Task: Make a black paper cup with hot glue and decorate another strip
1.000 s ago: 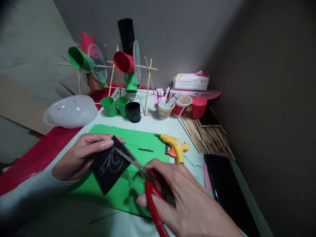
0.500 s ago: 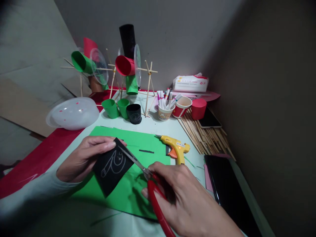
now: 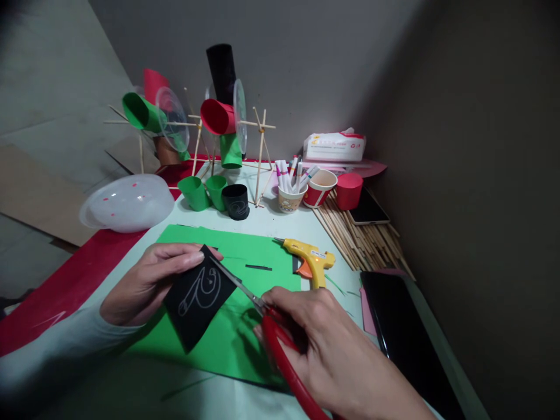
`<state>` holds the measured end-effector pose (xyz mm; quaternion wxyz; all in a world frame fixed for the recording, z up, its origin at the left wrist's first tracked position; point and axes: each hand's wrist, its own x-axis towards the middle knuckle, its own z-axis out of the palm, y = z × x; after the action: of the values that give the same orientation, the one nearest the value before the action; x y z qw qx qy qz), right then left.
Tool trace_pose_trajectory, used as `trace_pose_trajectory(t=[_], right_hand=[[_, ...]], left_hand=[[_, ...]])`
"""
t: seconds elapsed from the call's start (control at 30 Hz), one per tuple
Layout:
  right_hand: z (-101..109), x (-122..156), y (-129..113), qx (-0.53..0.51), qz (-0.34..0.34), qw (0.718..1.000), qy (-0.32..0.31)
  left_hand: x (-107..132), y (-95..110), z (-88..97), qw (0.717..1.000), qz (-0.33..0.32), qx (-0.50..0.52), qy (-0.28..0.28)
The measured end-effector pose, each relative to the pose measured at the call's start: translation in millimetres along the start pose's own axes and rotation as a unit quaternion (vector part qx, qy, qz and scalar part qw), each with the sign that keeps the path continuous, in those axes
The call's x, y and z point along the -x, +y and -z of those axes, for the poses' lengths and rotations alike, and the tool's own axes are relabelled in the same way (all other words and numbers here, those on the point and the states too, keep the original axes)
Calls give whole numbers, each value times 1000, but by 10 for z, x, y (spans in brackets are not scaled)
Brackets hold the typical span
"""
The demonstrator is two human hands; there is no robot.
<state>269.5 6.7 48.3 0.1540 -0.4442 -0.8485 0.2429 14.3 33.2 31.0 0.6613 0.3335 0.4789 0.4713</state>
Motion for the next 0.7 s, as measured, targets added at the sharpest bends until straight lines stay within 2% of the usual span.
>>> trace_pose_trajectory(t=[0.23,0.4,0.7], right_hand=[[40,23,-37,-19,11,1000,-7],[-3,-6,-46,-29,-33,998,-43],[-13,-80,-123,-31,-73,995,-65]], left_hand=[[3,-19,-3,1000,-6,-7,25],[-6,-33,0,999,-1,-15,33],[52,-113,-38,998,-9,-66,-12]])
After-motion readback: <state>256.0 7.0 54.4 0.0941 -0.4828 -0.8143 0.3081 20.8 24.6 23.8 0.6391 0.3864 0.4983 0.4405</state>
